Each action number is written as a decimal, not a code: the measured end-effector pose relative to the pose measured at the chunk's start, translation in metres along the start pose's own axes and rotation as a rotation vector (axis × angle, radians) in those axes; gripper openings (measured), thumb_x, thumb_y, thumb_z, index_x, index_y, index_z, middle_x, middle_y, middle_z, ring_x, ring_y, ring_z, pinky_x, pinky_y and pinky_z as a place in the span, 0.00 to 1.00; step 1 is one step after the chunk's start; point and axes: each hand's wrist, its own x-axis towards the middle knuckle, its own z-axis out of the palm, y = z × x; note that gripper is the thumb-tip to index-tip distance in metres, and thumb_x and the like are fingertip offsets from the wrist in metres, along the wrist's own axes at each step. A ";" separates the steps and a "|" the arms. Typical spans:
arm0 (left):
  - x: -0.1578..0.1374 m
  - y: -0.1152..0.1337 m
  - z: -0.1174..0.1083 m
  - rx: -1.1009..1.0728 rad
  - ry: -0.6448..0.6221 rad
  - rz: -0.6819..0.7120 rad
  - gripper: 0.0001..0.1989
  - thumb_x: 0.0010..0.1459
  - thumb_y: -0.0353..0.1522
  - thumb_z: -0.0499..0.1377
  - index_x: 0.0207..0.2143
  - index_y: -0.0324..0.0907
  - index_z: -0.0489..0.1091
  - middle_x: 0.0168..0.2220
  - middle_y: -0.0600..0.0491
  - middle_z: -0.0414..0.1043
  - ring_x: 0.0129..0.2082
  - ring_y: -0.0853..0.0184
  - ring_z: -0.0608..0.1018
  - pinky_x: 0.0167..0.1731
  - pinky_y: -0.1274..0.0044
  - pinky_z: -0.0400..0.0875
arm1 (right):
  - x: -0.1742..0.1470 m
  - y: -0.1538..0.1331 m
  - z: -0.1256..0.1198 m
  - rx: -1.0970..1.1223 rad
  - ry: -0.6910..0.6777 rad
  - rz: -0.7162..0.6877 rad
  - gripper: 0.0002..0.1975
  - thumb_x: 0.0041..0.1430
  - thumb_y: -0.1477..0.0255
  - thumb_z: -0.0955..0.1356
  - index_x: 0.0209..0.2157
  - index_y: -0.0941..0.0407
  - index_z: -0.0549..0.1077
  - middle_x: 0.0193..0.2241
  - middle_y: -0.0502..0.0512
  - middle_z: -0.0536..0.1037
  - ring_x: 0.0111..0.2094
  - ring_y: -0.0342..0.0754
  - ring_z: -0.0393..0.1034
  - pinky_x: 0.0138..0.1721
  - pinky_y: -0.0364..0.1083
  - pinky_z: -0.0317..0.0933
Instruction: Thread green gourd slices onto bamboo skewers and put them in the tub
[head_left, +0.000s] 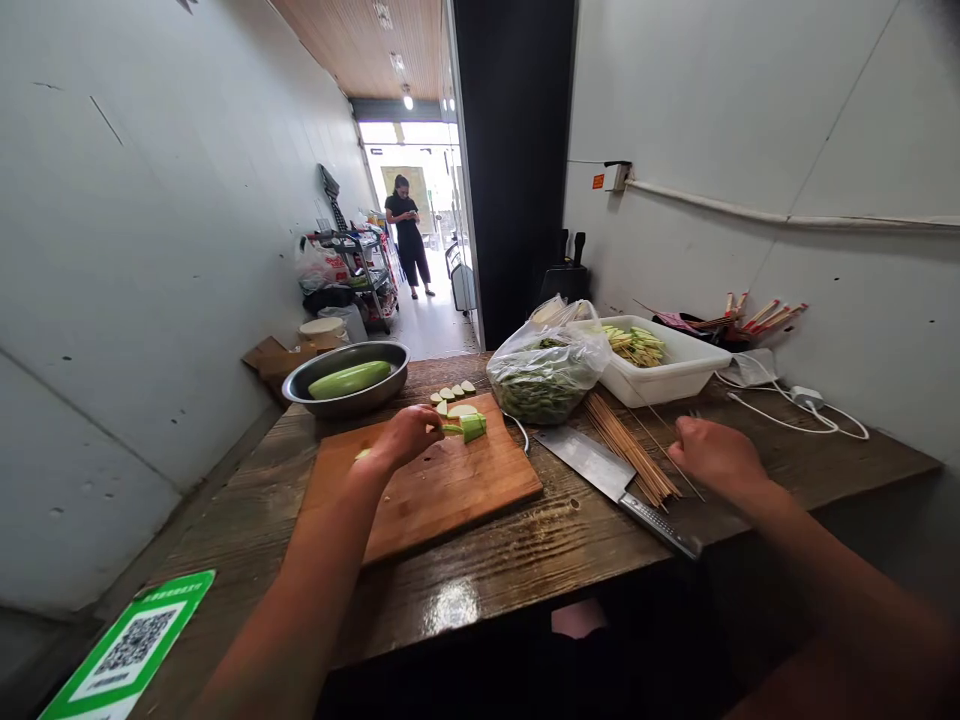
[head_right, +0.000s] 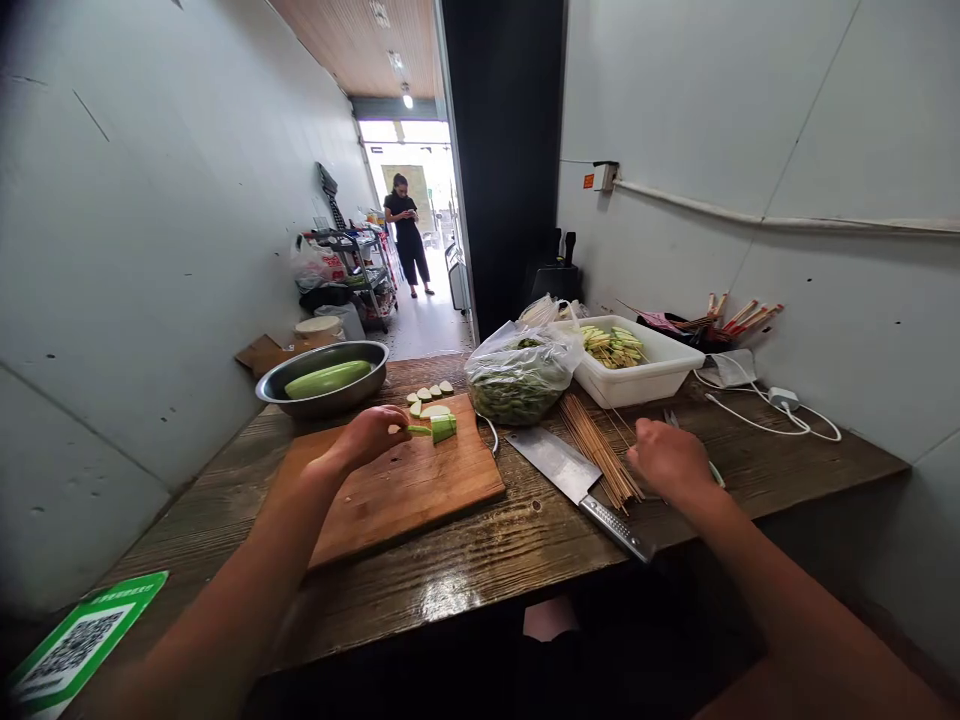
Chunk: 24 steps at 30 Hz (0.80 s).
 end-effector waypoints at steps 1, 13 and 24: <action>-0.005 0.000 -0.005 -0.039 -0.023 -0.003 0.05 0.37 0.29 0.65 0.21 0.42 0.74 0.26 0.52 0.73 0.28 0.66 0.73 0.32 0.76 0.66 | -0.008 -0.006 -0.008 0.067 0.060 -0.031 0.07 0.52 0.72 0.62 0.30 0.59 0.70 0.27 0.59 0.75 0.28 0.49 0.70 0.25 0.43 0.54; -0.033 -0.011 -0.010 -1.294 0.254 -0.532 0.07 0.55 0.23 0.51 0.32 0.34 0.68 0.29 0.48 0.72 0.17 0.79 0.68 0.15 0.87 0.64 | -0.024 -0.233 -0.006 0.679 0.099 -0.687 0.29 0.54 0.80 0.58 0.58 0.53 0.57 0.37 0.53 0.77 0.32 0.44 0.71 0.34 0.40 0.62; -0.033 -0.031 -0.009 -1.321 0.450 -0.514 0.06 0.53 0.21 0.53 0.33 0.33 0.69 0.31 0.46 0.73 0.29 0.68 0.77 0.30 0.77 0.74 | -0.033 -0.257 0.020 0.475 0.083 -0.695 0.25 0.59 0.75 0.57 0.59 0.54 0.55 0.35 0.58 0.79 0.30 0.48 0.74 0.32 0.43 0.65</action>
